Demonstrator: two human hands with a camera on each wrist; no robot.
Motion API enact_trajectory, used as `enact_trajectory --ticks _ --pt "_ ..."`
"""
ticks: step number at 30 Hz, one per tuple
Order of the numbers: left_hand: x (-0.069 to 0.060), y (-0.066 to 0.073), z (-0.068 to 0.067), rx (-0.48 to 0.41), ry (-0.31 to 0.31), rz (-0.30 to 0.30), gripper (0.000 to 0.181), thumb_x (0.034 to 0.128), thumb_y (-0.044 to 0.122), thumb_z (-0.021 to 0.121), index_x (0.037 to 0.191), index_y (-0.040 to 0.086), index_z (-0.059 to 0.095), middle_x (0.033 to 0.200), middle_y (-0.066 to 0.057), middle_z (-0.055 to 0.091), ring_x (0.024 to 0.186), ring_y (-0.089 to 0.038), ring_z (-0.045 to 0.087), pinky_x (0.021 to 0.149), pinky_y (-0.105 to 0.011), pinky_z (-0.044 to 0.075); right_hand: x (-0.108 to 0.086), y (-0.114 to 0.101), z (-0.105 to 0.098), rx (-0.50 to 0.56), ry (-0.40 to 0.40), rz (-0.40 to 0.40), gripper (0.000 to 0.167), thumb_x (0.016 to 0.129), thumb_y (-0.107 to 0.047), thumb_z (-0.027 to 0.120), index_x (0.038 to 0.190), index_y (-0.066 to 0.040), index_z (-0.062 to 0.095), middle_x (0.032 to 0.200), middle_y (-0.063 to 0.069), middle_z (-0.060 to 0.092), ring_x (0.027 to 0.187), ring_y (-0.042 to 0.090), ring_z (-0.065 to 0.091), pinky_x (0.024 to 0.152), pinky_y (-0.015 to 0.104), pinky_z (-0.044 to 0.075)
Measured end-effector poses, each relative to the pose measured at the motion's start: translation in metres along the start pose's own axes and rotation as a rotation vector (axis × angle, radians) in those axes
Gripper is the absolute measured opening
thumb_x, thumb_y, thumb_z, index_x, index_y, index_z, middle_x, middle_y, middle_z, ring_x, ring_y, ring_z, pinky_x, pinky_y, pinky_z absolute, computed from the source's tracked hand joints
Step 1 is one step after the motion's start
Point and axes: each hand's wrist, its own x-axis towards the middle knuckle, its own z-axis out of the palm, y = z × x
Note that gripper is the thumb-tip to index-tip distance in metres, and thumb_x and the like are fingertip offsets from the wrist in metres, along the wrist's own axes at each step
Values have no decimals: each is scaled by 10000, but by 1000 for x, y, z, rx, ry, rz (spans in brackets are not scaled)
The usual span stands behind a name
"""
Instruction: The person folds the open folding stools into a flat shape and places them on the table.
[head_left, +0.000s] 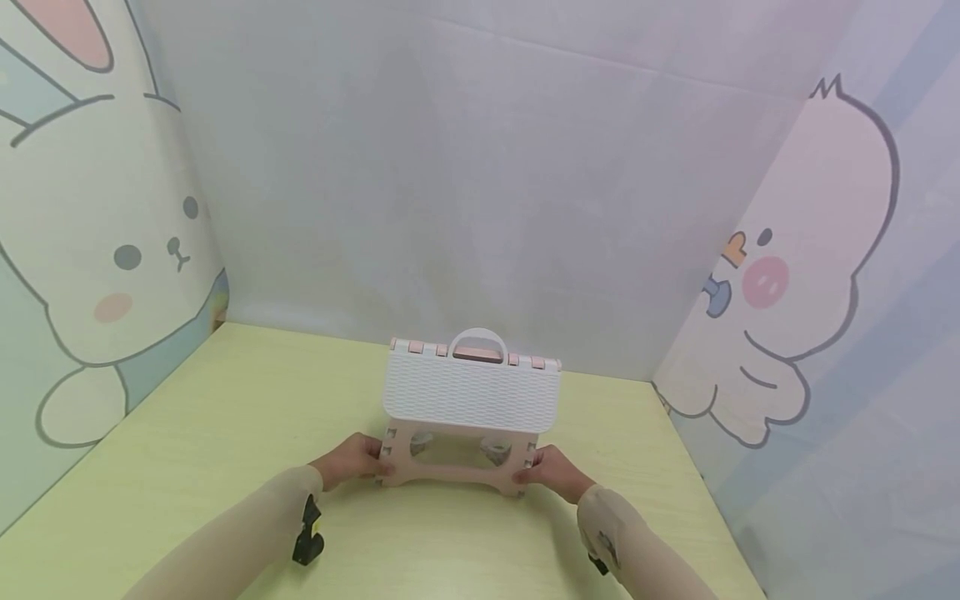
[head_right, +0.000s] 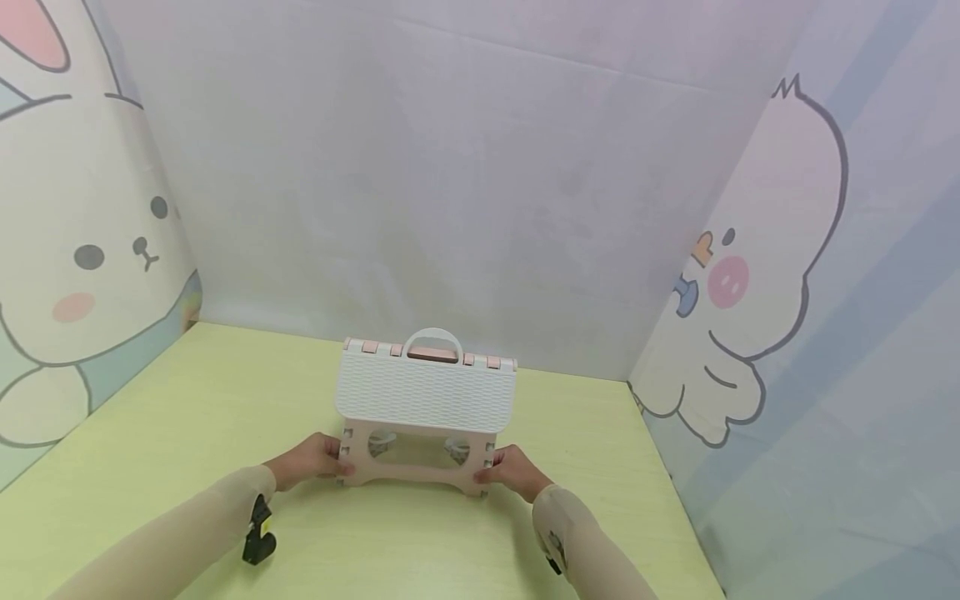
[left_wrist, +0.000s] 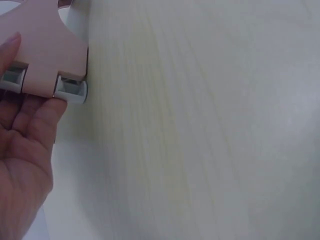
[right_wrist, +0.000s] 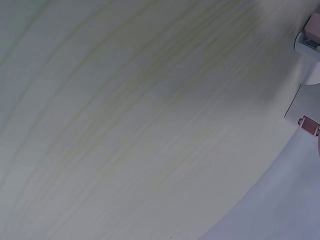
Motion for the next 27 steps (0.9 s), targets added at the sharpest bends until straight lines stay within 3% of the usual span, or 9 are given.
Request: enact_trajectory --ticks 18,27 --pt "1 2 1 -7 3 -28 233 825 84 726 1000 -64 688 930 -94 705 769 -149 568 733 -336 511 2 3 1 -33 25 -2 282 767 -78 721 1004 74 702 1093 156 684 984 173 625 865 411 489" --pt "1 3 1 5 13 -43 251 827 93 725 1016 -66 684 955 -104 705 792 -158 592 762 -368 523 2 3 1 -20 29 4 265 770 -71 720 994 70 706 1088 161 685 1008 226 633 892 461 476"
